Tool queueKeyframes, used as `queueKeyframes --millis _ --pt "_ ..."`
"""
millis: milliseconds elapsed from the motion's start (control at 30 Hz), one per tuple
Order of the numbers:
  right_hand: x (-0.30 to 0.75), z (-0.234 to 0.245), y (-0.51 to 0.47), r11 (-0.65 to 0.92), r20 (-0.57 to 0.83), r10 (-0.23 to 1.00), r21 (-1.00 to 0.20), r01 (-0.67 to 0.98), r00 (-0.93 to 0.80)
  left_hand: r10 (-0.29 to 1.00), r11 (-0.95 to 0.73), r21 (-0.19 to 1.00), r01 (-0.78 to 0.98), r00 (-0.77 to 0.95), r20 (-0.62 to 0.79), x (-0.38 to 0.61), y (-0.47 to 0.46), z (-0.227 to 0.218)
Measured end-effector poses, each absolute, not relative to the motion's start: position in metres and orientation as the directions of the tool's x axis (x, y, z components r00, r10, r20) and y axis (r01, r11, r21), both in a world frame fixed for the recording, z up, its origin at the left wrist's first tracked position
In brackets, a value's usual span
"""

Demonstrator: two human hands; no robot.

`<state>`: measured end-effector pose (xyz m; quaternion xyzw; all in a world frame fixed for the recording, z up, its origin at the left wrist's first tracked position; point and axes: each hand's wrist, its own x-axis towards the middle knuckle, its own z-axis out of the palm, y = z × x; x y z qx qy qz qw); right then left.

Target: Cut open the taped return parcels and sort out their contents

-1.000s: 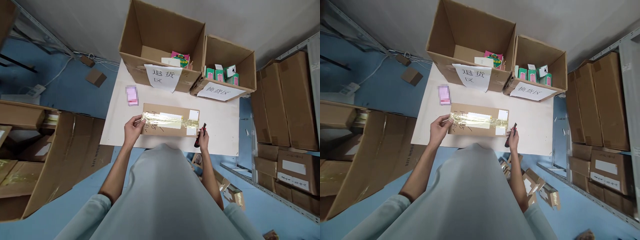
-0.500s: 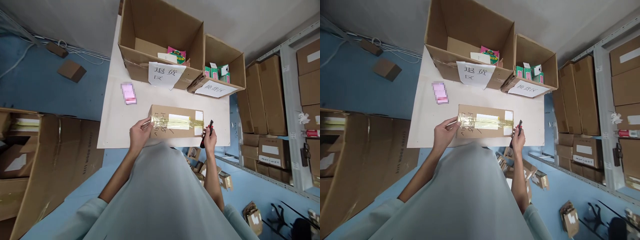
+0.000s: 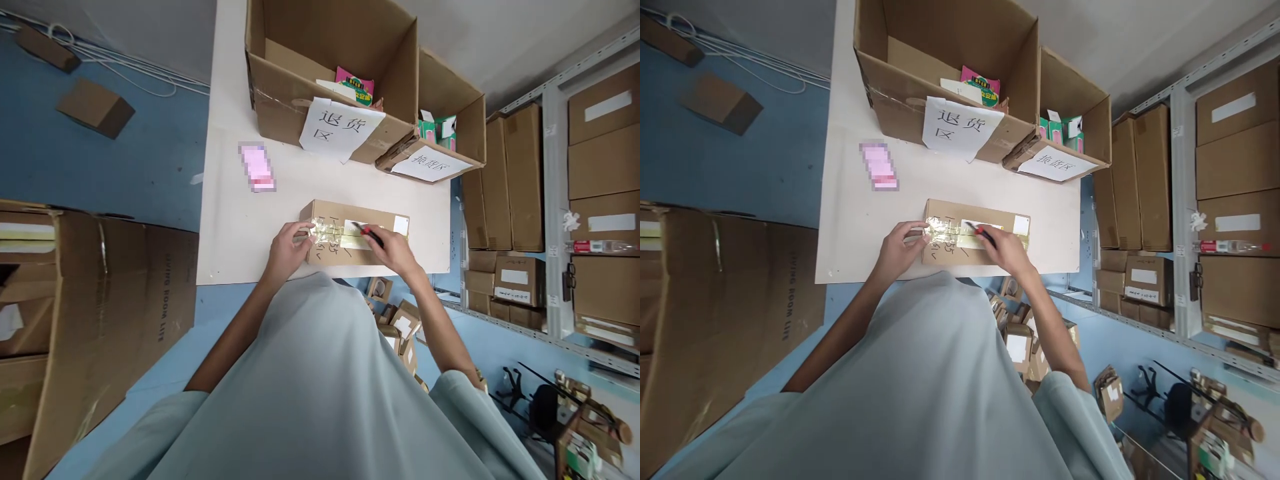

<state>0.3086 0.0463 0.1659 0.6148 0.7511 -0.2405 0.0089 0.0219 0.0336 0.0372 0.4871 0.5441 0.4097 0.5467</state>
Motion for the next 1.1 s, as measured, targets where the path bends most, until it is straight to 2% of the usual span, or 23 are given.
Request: queueKeyframes --millis 100,300,833,1100 --pt "0.266 0.171 0.061 0.336 -0.433 0.8 -0.249 0.908 -0.415 0.975 0.198 0.979 0.046 0.089 -0.201 0.02 0.038 0.033" --pt "0.223 0.178 0.079 0.5 -0.564 0.696 -0.064 0.864 -0.445 0.977 0.202 0.979 -0.028 0.083 -0.199 0.022 0.038 0.027" --pt "0.198 0.191 0.095 0.612 -0.661 0.622 0.076 0.787 -0.42 0.977 0.202 0.979 -0.034 0.071 -0.199 0.024 0.038 0.023" --pt "0.182 0.198 0.11 0.653 -0.68 0.598 0.108 0.75 -0.423 0.973 0.226 0.974 -0.029 0.057 -0.224 0.024 0.046 0.02"
